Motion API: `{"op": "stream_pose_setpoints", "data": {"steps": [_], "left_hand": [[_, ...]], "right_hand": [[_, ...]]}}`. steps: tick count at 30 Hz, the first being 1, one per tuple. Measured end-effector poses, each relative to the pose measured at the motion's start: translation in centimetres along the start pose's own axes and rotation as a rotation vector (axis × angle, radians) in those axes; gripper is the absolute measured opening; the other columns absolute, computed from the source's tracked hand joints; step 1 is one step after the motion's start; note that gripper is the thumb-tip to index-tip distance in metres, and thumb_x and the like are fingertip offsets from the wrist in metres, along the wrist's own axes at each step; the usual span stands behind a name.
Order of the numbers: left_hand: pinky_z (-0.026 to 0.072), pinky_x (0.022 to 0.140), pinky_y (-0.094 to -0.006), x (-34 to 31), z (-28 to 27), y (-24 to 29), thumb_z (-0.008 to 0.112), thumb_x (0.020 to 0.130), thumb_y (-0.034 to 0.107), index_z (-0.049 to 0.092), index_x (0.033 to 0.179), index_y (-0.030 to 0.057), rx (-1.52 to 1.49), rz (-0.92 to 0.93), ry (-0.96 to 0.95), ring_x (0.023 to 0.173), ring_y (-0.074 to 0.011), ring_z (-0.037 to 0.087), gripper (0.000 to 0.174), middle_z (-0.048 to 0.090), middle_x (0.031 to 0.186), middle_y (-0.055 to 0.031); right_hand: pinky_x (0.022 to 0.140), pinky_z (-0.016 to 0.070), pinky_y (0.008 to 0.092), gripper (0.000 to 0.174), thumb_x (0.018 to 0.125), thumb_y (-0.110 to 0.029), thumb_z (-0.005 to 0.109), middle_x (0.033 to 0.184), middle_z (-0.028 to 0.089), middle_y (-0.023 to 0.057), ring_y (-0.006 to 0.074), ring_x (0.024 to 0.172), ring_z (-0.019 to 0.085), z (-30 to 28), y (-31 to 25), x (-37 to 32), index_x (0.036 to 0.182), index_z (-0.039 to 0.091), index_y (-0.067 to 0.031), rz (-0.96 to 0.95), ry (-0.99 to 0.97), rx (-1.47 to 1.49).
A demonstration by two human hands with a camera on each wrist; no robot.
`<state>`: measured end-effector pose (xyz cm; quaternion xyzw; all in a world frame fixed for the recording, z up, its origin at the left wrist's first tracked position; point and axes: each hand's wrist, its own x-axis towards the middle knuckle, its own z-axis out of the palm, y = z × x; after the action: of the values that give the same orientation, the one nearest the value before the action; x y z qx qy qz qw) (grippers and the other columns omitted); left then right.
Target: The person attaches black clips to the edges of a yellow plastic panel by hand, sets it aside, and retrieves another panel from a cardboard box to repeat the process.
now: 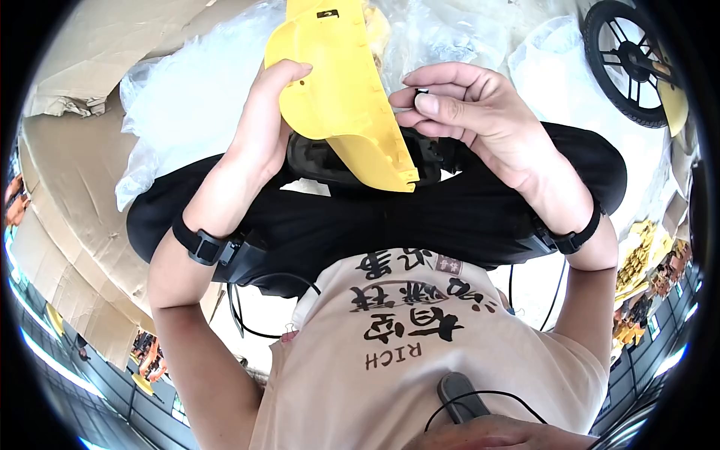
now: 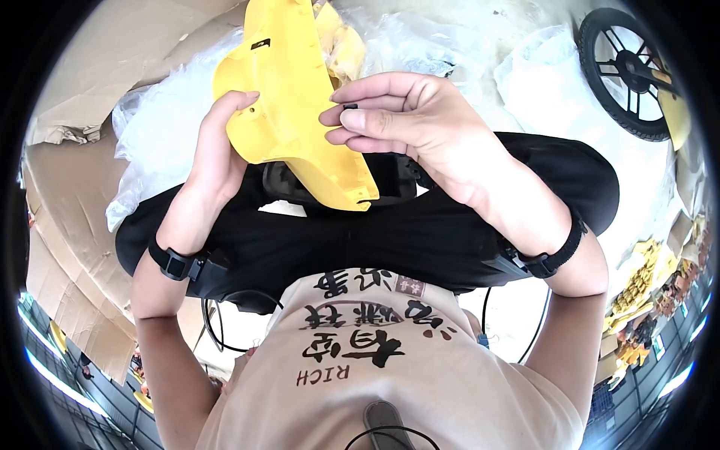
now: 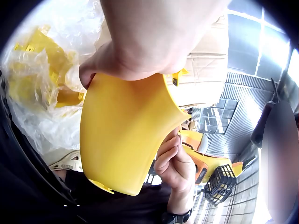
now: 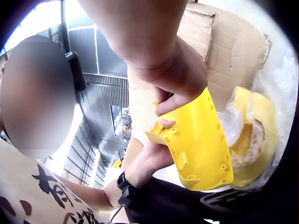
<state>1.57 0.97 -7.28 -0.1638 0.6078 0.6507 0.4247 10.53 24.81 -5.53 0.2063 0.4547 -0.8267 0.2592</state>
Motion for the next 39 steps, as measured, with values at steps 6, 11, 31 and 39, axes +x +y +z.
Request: {"op": "stream_pose_setpoints", "data": {"steps": [6,11,31,39], "left_hand": [[0.0418,0.096,-0.039,0.0,-0.1,0.0,0.054,0.091,0.038,0.054,0.13,0.0063,-0.046,-0.109,-0.039,0.114,-0.0198,0.058,0.05,0.063,0.117,-0.0097],[0.0447,0.089,-0.0385,1.4,-0.3,-2.9,0.056,0.089,0.041,0.058,0.123,0.008,-0.014,-0.142,-0.063,0.103,-0.0172,0.063,0.047,0.067,0.111,-0.0055],[0.0296,0.111,-0.04,-0.5,-0.9,-1.0,0.055,0.08,0.026,0.015,0.154,0.0044,-0.045,-0.037,0.014,0.137,-0.03,0.033,0.087,0.034,0.149,-0.0209],[0.0428,0.1,-0.039,1.4,-0.4,-2.2,0.054,0.093,0.036,0.051,0.132,0.0023,-0.177,-0.098,-0.108,0.115,-0.0222,0.06,0.052,0.064,0.121,-0.0105]], "right_hand": [[0.078,0.0546,0.023,0.03,0.097,-0.019,0.063,0.096,0.069,0.0064,0.0125,0.085,0.066,-0.3,0.4,0.0,0.122,0.062,-0.0007,0.046,-0.013,-0.035],[0.051,0.0256,0.0185,0.028,0.103,-0.025,0.055,0.075,0.05,-0.0056,0.003,0.059,0.037,0.4,0.4,-0.4,0.115,0.062,-0.001,0.062,0.071,-0.257],[0.068,0.042,0.0173,0.037,0.098,-0.013,0.061,0.091,0.061,-0.001,0.0031,0.073,0.049,0.5,2.1,1.3,0.131,0.058,0.0038,-0.021,0.145,-0.244],[0.061,0.0399,0.0219,0.032,0.098,-0.014,0.061,0.091,0.067,0.0035,0.0072,0.066,0.044,1.2,0.6,0.3,0.123,0.063,0.0054,-0.044,0.113,-0.26]]}}
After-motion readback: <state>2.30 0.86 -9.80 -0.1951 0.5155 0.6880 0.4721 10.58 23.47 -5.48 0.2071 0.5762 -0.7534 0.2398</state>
